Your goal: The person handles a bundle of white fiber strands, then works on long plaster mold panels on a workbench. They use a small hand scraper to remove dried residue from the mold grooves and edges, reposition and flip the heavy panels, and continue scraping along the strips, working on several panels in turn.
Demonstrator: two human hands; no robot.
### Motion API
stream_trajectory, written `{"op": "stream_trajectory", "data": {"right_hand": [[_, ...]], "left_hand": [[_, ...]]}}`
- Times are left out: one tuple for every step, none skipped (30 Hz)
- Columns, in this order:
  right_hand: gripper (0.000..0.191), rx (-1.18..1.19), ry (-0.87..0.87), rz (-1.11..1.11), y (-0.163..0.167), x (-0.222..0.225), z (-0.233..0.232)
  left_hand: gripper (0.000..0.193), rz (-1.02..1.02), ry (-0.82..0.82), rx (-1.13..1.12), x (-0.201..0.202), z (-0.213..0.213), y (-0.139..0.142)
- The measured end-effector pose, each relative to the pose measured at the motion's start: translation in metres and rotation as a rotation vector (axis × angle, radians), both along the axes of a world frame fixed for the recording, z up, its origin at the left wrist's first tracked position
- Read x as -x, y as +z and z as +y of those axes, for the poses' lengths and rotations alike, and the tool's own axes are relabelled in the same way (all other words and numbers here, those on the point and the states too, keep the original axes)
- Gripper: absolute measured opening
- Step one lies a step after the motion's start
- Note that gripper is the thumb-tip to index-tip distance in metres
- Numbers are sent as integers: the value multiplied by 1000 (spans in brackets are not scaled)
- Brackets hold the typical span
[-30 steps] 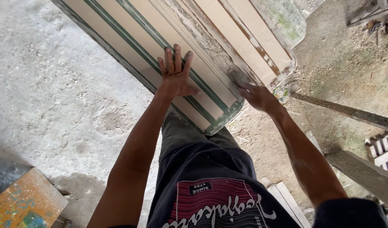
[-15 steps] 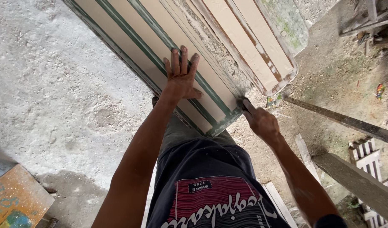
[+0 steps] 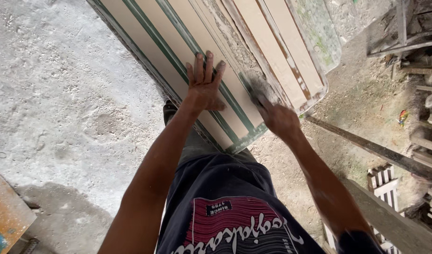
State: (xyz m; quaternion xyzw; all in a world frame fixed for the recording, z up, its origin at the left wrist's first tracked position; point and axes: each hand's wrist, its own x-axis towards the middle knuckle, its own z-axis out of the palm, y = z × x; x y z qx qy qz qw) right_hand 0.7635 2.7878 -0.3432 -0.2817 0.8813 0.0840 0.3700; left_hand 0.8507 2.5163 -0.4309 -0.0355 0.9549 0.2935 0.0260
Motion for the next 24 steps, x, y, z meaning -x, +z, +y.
{"op": "stream_trajectory", "data": {"right_hand": [[57,-161,-105,-107,11,-13,18],[56,-67,-99,-54,23,-27,36],[55,30,-90,1,29,-33,47],[54,62,-71,22,31,-36,50],[54,94,-55,38,30,-35,46],[53,126,-44,57,25,-29,36],[54,131,2,94,19,-20,20],[54,143,48,133,8,-7,-1],[56,64,39,50,-3,7,-25],[58,-18,29,-36,-14,24,-48],[54,83,7,-6,-24,39,-67],[51,184,-14,24,-29,49,-80],[46,312,84,150,-31,55,-86],[42,437,177,279,-33,57,-83],[37,553,270,407,-30,53,-74],[45,345,182,259,-23,44,-59],[53,147,95,118,-16,32,-42],[54,39,41,54,-7,19,-26],[54,-80,-13,-14,6,4,-6],[54,-102,-82,-54,17,-12,12],[53,-116,-146,-85,24,-21,21],[53,-100,-133,-62,29,-27,24],[54,-90,-122,-48,30,-28,20],[54,-80,-117,-36,29,-25,10]], "left_hand": [[150,-24,0,-1,0,0,-1],[150,-54,-1,-6,-1,1,-2],[151,-82,0,-8,-1,1,-3],[151,-128,-7,-11,0,1,-3],[151,-178,-17,-16,1,1,-2],[152,-224,-31,-21,1,0,-1],[152,-204,-33,-23,2,0,0],[152,-182,-35,-18,3,-2,2],[152,-166,-38,-14,4,-3,4],[152,-197,-45,-20,6,-5,6],[152,-227,-51,-25,8,-6,8],[152,-258,-57,-32,9,-6,9],[152,-261,-54,-37,9,-7,10],[153,-261,-55,-42,9,-6,10],[153,-263,-60,-55,9,-7,10],[153,-219,-43,-53,7,-5,9],[153,-170,-21,-43,5,-3,7],[153,-123,1,-33,3,-3,4],[153,-113,6,-33,1,-2,2],[153,-102,11,-34,0,-1,-1],[153,-83,22,-27,-1,0,-3],[153,-51,24,-27,-2,1,-4],[154,-29,25,-32,-3,1,-5],[154,-8,20,-38,-2,1,-5]]}}
